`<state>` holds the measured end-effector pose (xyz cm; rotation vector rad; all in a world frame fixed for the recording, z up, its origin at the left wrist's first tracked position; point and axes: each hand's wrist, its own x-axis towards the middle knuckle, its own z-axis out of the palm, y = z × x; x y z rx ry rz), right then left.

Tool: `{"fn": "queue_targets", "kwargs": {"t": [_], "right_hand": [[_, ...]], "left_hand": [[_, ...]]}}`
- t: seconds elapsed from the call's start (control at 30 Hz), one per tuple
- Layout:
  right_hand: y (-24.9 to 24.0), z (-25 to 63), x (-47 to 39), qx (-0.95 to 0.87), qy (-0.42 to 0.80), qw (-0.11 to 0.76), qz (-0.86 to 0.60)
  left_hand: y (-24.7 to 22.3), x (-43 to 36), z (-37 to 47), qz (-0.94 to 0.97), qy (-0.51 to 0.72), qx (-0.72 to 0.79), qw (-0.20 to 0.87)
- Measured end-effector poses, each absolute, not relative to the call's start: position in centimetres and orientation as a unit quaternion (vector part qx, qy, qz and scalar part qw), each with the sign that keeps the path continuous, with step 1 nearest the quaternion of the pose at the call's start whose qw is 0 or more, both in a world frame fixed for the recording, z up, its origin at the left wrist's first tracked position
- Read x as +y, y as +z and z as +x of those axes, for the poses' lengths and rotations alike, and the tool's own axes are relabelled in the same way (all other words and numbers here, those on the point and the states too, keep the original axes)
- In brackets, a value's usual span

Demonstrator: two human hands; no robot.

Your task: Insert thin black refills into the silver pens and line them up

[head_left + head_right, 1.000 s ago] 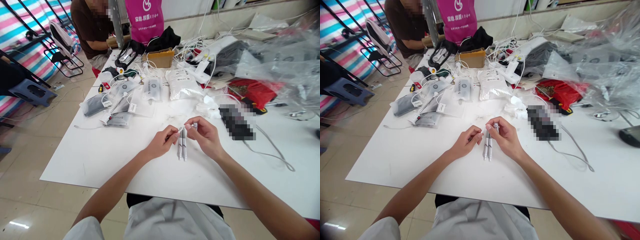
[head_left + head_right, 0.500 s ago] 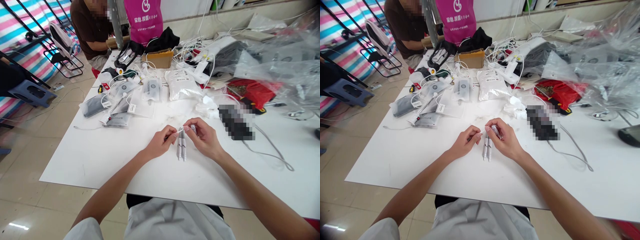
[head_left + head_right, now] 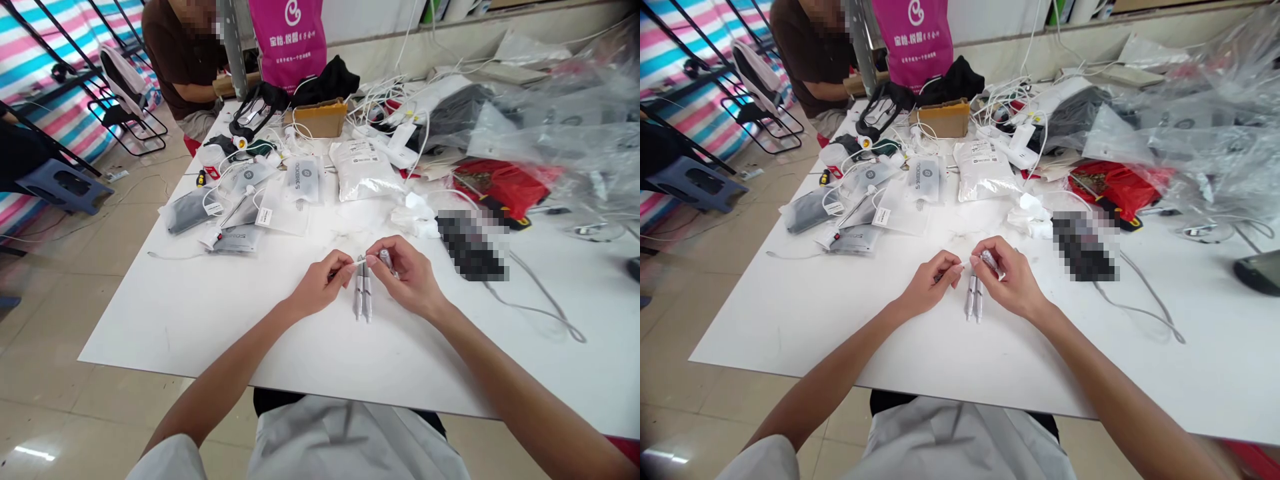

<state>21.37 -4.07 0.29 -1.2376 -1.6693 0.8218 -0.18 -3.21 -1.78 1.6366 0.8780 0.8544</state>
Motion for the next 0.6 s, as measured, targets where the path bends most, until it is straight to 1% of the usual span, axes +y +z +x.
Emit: {"fn": "queue_targets", "kwargs": {"t": [0.3, 0.6], "right_hand": [[0.40, 21.28, -3.85, -0.678, 0.328, 0.428, -0.500], [-0.18, 21.54, -3.64, -0.658, 0.374, 0.443, -0.481]], "left_hand": [[-1.92, -3.12, -0.13, 0.686, 0.369, 0.363, 0.511], [-1.78, -3.10, -0.20, 0.686, 0.380, 0.374, 0.495]]}}
